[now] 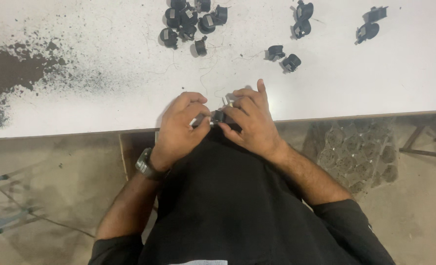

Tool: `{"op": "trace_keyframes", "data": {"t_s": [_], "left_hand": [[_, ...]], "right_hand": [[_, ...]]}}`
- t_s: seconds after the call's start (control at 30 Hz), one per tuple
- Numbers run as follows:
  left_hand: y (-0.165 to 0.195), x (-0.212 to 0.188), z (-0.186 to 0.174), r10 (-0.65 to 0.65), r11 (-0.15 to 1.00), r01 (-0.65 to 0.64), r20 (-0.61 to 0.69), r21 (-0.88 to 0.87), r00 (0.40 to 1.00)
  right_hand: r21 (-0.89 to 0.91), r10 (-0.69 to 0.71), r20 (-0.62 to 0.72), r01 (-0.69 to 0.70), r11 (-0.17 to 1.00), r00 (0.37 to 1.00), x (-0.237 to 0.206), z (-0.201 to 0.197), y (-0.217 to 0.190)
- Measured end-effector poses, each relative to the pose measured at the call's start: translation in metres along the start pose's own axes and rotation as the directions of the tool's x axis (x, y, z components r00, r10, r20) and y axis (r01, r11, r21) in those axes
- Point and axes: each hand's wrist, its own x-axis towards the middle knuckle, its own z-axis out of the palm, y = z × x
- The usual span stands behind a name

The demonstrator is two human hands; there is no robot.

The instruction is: The person sits at a white table and assembles small black plastic parts by hand, fitting pieces onto a round hub one at a time and placing each finished assembly onto the table with a growing pile of completed units.

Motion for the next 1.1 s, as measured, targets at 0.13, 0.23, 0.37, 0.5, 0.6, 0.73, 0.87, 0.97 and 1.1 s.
{"op": "trace_keyframes", "data": {"t_s": [0.13, 0.23, 0.37, 0.5, 0.6, 0.73, 0.87, 0.97, 1.1], "left_hand": [[0.002, 0.001, 0.000, -0.044, 0.998, 0.041, 0.049, 0.047, 0.998], [0.001, -0.003, 0.010, -0.127, 0.991, 0.125, 0.038, 0.054, 0.991], [-0.003, -0.007, 0.023, -0.143, 0.990, 0.143, -0.031, -0.003, 0.989], [-0.007, -0.010, 0.033, -0.026, 0.998, 0.034, -0.126, 0.061, 0.992], [-0.010, -0.010, 0.038, -0.018, 0.998, 0.025, -0.143, 0.049, 0.990], [-0.011, -0.012, 0.038, -0.006, 1.000, 0.010, -0.156, 0.023, 0.988], [-0.014, -0.015, 0.038, -0.013, 1.000, 0.015, -0.160, 0.013, 0.987], [-0.017, -0.015, 0.039, -0.012, 1.000, 0.013, -0.135, 0.009, 0.991], [-0.013, -0.010, 0.036, 0.026, 1.000, -0.027, -0.133, -0.004, 0.991]], "right_hand": [[0.010, 0.042, -0.003, -0.042, 0.999, 0.999, 0.000, -0.002, 0.000], [0.007, 0.059, -0.045, -0.059, 0.998, 0.997, -0.002, -0.001, -0.001], [0.092, 0.007, -0.208, 0.013, 0.996, 0.978, -0.015, 0.003, -0.005], [0.299, -0.014, -0.234, 0.086, 0.950, 0.972, -0.025, 0.019, -0.008], [0.255, -0.011, -0.203, 0.063, 0.965, 0.979, -0.028, 0.027, -0.006], [0.222, -0.017, -0.195, 0.061, 0.973, 0.981, -0.027, 0.029, -0.007], [0.215, -0.013, -0.228, 0.063, 0.975, 0.973, -0.025, 0.030, -0.010], [0.190, -0.018, -0.223, 0.061, 0.980, 0.975, -0.025, 0.031, -0.011], [0.119, -0.051, -0.200, 0.076, 0.990, 0.979, -0.021, 0.029, -0.006]]}}
